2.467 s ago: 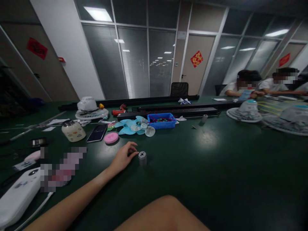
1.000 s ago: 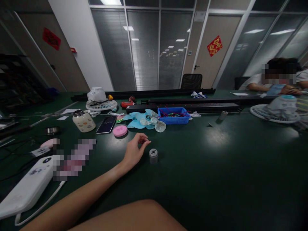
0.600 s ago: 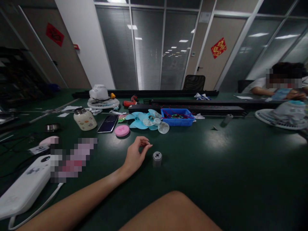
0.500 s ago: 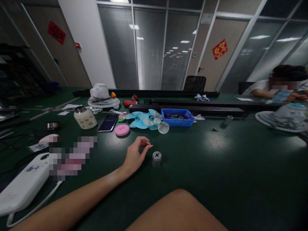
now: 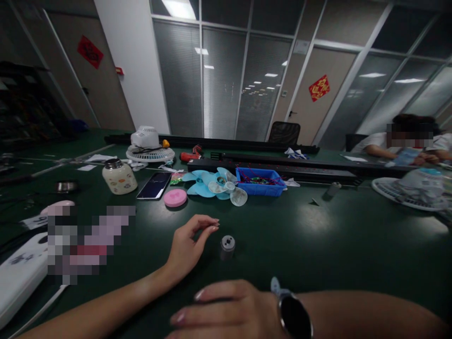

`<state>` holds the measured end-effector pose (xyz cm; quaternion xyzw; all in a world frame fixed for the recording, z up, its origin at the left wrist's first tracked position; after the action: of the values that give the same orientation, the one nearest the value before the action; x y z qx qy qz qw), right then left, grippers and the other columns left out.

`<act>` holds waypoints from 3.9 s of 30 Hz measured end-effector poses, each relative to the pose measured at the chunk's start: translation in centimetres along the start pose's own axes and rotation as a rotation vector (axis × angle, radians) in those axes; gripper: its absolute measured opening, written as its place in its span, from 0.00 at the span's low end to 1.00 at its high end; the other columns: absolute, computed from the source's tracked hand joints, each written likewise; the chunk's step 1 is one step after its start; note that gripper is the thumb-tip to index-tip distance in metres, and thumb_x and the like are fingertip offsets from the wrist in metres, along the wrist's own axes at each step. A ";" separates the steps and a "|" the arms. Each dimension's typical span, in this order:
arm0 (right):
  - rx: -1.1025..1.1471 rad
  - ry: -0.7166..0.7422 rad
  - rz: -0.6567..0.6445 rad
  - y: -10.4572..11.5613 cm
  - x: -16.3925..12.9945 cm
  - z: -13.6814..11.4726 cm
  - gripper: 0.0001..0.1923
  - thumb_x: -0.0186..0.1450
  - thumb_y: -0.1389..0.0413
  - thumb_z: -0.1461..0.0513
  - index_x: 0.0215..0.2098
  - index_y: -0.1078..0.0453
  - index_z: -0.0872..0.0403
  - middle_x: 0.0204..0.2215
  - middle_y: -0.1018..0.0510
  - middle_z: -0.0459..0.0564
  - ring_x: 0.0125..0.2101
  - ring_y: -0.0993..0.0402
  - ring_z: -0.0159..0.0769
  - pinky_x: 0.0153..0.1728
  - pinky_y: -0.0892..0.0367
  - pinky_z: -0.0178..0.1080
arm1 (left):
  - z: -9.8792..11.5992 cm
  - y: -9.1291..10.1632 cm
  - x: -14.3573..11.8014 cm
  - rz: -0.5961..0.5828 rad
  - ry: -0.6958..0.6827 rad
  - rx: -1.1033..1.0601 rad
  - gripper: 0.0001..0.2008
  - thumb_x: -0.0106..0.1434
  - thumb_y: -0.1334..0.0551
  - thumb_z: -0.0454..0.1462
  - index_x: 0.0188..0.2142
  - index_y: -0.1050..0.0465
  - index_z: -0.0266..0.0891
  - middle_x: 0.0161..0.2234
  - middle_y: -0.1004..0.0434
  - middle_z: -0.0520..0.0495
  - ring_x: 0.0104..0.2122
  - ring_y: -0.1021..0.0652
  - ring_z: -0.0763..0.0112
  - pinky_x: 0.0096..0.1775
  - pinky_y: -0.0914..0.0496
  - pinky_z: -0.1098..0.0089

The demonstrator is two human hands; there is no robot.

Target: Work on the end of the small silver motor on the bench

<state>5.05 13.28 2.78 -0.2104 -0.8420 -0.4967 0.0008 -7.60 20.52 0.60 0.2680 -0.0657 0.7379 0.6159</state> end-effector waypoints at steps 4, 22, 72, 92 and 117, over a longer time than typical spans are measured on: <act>-0.176 0.221 0.551 5.8 -3.1 3.7 0.25 0.61 0.44 0.61 0.55 0.42 0.45 0.56 0.33 0.50 0.56 0.35 0.43 0.60 0.43 0.50 | 0.9 -1.0 -0.1 -0.030 0.106 -0.221 0.05 0.59 0.34 0.33 0.35 0.30 0.39 0.34 0.18 0.49 0.34 0.18 0.67 0.39 0.23 0.68; 0.349 -0.254 0.070 3.4 -1.2 10.6 0.22 0.62 0.40 0.58 0.53 0.33 0.54 0.53 0.27 0.53 0.54 0.33 0.41 0.57 0.38 0.44 | 2.5 -2.3 0.4 -0.243 0.007 -0.003 0.07 0.58 0.32 0.34 0.36 0.25 0.45 0.32 0.18 0.50 0.33 0.17 0.66 0.37 0.21 0.69; 0.392 -0.241 0.051 3.4 -1.0 10.9 0.19 0.62 0.38 0.61 0.51 0.32 0.54 0.50 0.27 0.50 0.51 0.33 0.38 0.53 0.38 0.40 | 4.1 -2.1 1.5 -0.414 -0.148 0.298 0.21 0.58 0.34 0.31 0.50 0.32 0.50 0.44 0.19 0.52 0.42 0.19 0.69 0.45 0.25 0.72; 0.349 -0.278 0.065 2.9 -1.3 11.1 0.21 0.61 0.37 0.55 0.48 0.32 0.54 0.42 0.27 0.51 0.43 0.32 0.38 0.45 0.36 0.42 | 4.5 -2.0 1.0 -0.310 -0.261 0.344 0.23 0.56 0.29 0.34 0.47 0.35 0.48 0.33 0.19 0.54 0.38 0.19 0.67 0.41 0.26 0.70; 0.363 -0.245 0.051 3.3 -1.2 10.9 0.18 0.63 0.40 0.56 0.50 0.33 0.53 0.45 0.27 0.51 0.46 0.32 0.39 0.49 0.36 0.43 | 5.1 -0.7 0.9 -0.099 -0.165 0.093 0.16 0.59 0.36 0.24 0.35 0.40 0.43 0.32 0.25 0.55 0.32 0.19 0.75 0.35 0.23 0.77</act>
<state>9.56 23.34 -0.24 -0.2870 -0.9059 -0.3074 -0.0510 -5.45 19.29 5.22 0.3589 -0.0684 0.6841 0.6312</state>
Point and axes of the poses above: each hand's wrist, its own x-axis towards the middle knuckle, its own y-axis out of the back of the hand, z = x × y, the point moved 6 cm from there along x, towards the middle knuckle
